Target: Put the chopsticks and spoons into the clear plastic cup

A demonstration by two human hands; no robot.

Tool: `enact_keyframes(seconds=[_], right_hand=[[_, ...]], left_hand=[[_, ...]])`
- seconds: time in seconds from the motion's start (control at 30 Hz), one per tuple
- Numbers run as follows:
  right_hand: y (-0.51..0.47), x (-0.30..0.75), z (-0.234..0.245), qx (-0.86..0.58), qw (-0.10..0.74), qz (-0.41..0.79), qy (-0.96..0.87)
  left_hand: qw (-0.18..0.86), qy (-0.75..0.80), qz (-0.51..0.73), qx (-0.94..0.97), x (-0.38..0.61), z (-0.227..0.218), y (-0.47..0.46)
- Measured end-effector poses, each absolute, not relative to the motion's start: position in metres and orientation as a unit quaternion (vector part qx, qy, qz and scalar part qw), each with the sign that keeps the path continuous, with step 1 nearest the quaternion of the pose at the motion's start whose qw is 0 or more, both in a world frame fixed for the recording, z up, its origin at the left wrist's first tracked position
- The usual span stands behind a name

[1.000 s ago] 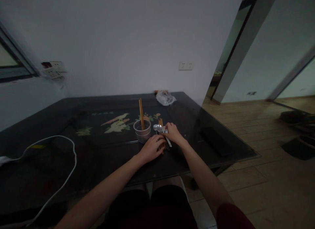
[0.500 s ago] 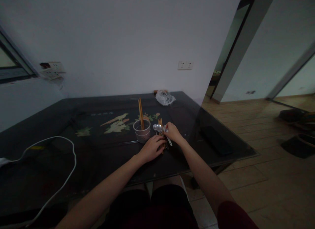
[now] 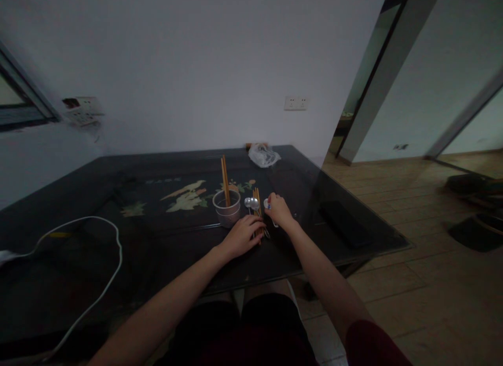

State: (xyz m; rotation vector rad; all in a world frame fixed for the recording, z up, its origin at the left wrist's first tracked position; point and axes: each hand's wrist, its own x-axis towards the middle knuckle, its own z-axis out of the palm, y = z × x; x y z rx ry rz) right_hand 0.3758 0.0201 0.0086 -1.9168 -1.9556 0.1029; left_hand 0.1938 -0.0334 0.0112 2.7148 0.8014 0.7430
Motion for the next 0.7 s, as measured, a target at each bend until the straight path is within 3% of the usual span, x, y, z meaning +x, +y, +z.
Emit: enact_keyframes(seconds=[0.7], right_hand=[[0.0176, 0.3774, 0.0144, -0.686, 0.194, 0.048, -0.699]], left_hand=[[0.105, 0.279, 0.252, 0.921, 0.1929, 0.0098, -0.0331]])
